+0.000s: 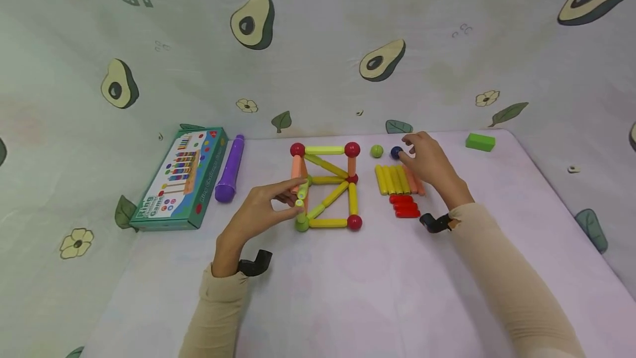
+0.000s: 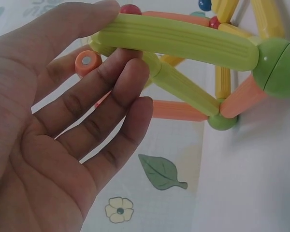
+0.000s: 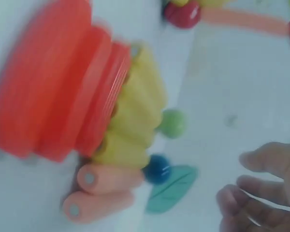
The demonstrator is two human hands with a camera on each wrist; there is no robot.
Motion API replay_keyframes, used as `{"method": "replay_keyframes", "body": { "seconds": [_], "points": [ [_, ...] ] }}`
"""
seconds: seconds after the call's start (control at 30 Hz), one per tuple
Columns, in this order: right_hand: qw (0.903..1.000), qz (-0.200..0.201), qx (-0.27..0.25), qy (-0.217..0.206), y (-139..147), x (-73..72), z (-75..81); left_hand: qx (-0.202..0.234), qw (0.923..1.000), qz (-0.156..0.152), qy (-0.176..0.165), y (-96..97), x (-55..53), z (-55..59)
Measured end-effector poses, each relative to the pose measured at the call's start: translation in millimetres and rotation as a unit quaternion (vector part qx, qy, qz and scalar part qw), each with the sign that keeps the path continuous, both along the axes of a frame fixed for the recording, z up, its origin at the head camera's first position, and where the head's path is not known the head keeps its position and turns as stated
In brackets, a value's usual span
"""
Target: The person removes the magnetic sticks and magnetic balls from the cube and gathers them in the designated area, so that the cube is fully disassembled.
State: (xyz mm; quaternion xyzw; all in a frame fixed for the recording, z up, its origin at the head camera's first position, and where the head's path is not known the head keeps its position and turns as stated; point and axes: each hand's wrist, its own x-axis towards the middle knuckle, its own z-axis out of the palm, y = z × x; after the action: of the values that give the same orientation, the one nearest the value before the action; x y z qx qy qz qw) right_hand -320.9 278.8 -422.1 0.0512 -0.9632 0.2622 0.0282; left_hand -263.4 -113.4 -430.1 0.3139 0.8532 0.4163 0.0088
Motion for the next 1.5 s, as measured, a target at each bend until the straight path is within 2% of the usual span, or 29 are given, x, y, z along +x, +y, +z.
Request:
{"method": "replay_keyframes", "body": {
  "seconds": [0.1,0.23,0.47,0.57,0.7,0.87,1.0,1.13,1.3,1.5],
  "points": [
    [0.9983,0.010,-0.012,0.056,-14,21.3,5.4,0.000,1.0000,0.004,0.001,-2.9,-1.0,-0.5],
    [0.9918,0.050,-0.028,0.114,-41,41.9,9.9,0.001,1.0000,0.001,0.002,-6.8,-1.8,-0.7],
    [0.9741,0.133,-0.056,0.174,-82,66.7,5.4,0.004,1.0000,-0.006,-0.002,-4.5,-3.7,1.1],
    [0.9682,0.165,-0.083,0.169,-96,74.0,-2.2,0.000,1.0000,-0.007,0.000,-1.9,-4.4,2.3],
    [0.9667,0.191,-0.117,0.124,-118,80.1,-14.8,-0.011,0.9999,0.002,0.011,-0.8,-4.8,1.8],
    [0.9627,0.213,-0.153,0.067,-146,82.8,-34.4,-0.015,0.9995,0.006,0.026,-0.6,-5.0,1.1],
    [0.9575,0.215,-0.188,0.039,-167,81.6,-48.5,-0.010,0.9992,0.003,0.040,-0.7,-5.3,1.3],
    [0.9603,0.198,-0.192,0.042,-185,80.1,-58.3,-0.005,0.9991,0.002,0.043,-1.3,-6.2,1.3],
    [0.9690,0.183,-0.144,0.082,-199,80.0,-63.1,-0.001,0.9991,0.006,0.041,-1.7,-6.3,1.2],
    [0.9716,0.177,-0.116,0.106,-203,81.5,-65.3,0.001,0.9992,0.004,0.040,-1.0,-7.2,0.2]
  ]
}}
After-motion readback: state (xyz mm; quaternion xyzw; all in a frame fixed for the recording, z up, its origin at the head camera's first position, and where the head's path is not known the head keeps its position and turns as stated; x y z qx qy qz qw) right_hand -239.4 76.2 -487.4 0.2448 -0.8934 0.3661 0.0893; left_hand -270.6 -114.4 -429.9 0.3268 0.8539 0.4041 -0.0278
